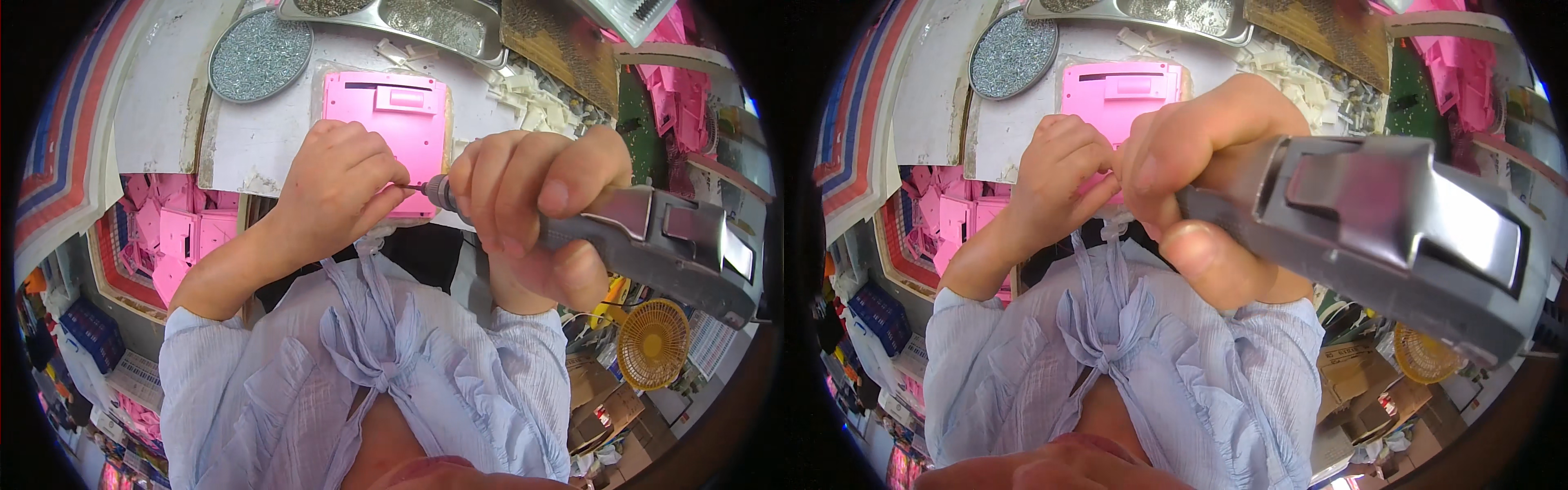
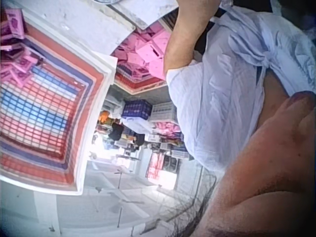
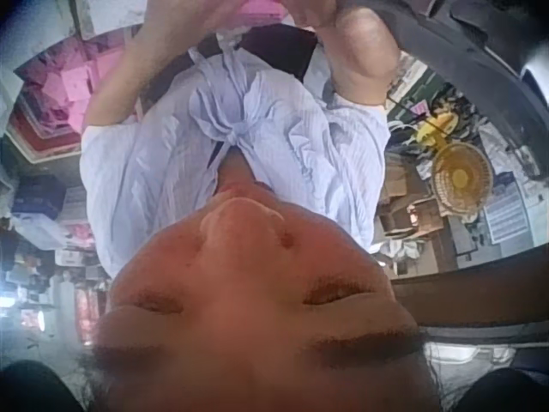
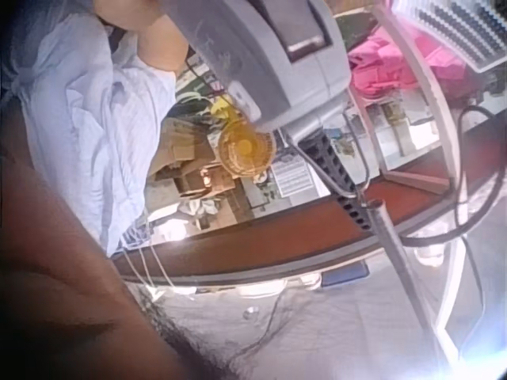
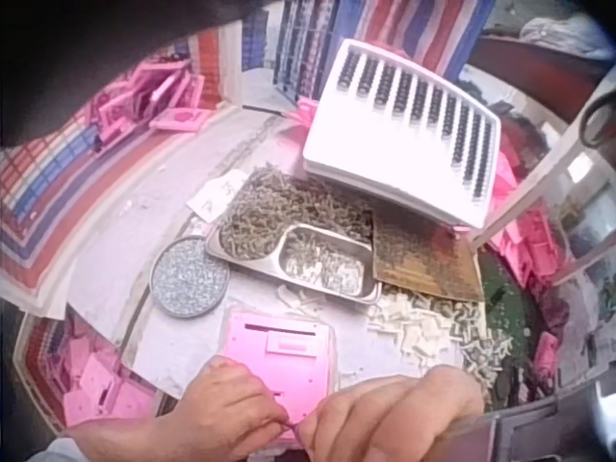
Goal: Assembling the internal components of a pink electronic toy, including soldering wires and securing the housing with an electric screwdriver.
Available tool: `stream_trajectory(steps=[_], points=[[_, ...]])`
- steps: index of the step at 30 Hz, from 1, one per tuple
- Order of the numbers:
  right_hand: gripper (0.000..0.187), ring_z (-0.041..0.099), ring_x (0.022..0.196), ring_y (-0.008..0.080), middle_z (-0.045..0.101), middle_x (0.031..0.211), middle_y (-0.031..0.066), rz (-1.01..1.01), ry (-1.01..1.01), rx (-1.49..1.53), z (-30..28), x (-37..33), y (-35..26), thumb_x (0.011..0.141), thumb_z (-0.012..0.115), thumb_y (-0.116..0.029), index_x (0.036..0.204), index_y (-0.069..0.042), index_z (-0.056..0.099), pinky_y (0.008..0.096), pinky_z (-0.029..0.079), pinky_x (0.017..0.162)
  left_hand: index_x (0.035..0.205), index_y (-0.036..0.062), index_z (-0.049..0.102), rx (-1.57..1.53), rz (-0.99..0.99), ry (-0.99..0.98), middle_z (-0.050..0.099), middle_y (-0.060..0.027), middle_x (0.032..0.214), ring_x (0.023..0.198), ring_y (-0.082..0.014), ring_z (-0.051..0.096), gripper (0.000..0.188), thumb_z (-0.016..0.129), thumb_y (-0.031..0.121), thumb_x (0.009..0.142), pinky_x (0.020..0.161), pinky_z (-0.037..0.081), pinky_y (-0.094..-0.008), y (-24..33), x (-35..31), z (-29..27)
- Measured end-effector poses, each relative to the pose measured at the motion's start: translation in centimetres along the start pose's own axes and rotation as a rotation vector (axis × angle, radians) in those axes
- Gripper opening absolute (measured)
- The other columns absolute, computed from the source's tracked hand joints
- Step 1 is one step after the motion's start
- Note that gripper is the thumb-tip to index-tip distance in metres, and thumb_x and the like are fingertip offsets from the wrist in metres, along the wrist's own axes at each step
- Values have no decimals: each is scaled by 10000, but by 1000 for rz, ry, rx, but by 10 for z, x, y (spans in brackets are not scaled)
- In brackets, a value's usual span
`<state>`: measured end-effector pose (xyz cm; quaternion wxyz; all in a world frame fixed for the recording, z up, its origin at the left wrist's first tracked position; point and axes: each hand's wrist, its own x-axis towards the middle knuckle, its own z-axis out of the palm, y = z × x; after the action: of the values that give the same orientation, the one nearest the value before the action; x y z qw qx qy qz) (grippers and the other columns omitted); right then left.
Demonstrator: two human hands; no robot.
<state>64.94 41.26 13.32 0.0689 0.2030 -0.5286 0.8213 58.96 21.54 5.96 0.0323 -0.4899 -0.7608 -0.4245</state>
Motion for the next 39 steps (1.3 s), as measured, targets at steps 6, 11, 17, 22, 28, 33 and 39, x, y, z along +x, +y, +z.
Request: stream_trajectory(steps=[6,11,17,22,28,33,39], points=[[333,541,604,155,587,721,14,74,14,-7,4,4,2,923,719,-306,1096,-107,515,351,442,619,852,110,646,68,20,-84,594,-36,831,802,-238,578,171,784,144,758,784,425,-396,-1,3,-8],[326,526,599,157,576,710,15,78,40,-25,8,7,5,914,719,-302,1076,-102,519,359,447,637,911,88,676,105,-4,-138,636,-62,902,878,-270,607,179,771,176,787,815,447,-410,-9,5,-23],[310,470,597,144,530,682,1,2,71,-95,-9,8,11,920,662,-309,1101,-98,527,344,412,625,979,70,729,615,-352,-17,709,-88,1017,966,-288,660,190,765,209,854,854,509,-400,-142,-6,-75],[297,470,589,144,525,676,0,11,186,-129,-10,-9,3,918,668,-303,1077,-97,526,343,405,600,947,52,746,482,-292,62,728,-105,923,865,-284,685,135,745,168,878,797,532,-385,-150,-2,-80],[354,497,593,155,538,677,21,100,290,-119,0,-46,-3,904,760,-301,1051,-82,524,334,414,583,978,46,739,523,-346,148,727,-125,899,813,-320,693,217,680,252,949,767,532,-421,-170,-11,-83],[264,516,682,166,557,755,69,86,184,-24,-5,-64,0,911,705,-105,1091,-44,522,338,441,650,1001,47,724,582,-506,70,699,-151,850,750,-324,666,318,654,356,977,723,516,-402,-173,-7,-78],[273,536,701,176,568,792,84,22,119,-53,-7,-69,11,902,695,-49,1112,-24,521,341,456,663,955,1,676,413,-485,144,653,-137,805,690,-242,582,276,673,275,987,706,495,-328,-156,-3,-76]])
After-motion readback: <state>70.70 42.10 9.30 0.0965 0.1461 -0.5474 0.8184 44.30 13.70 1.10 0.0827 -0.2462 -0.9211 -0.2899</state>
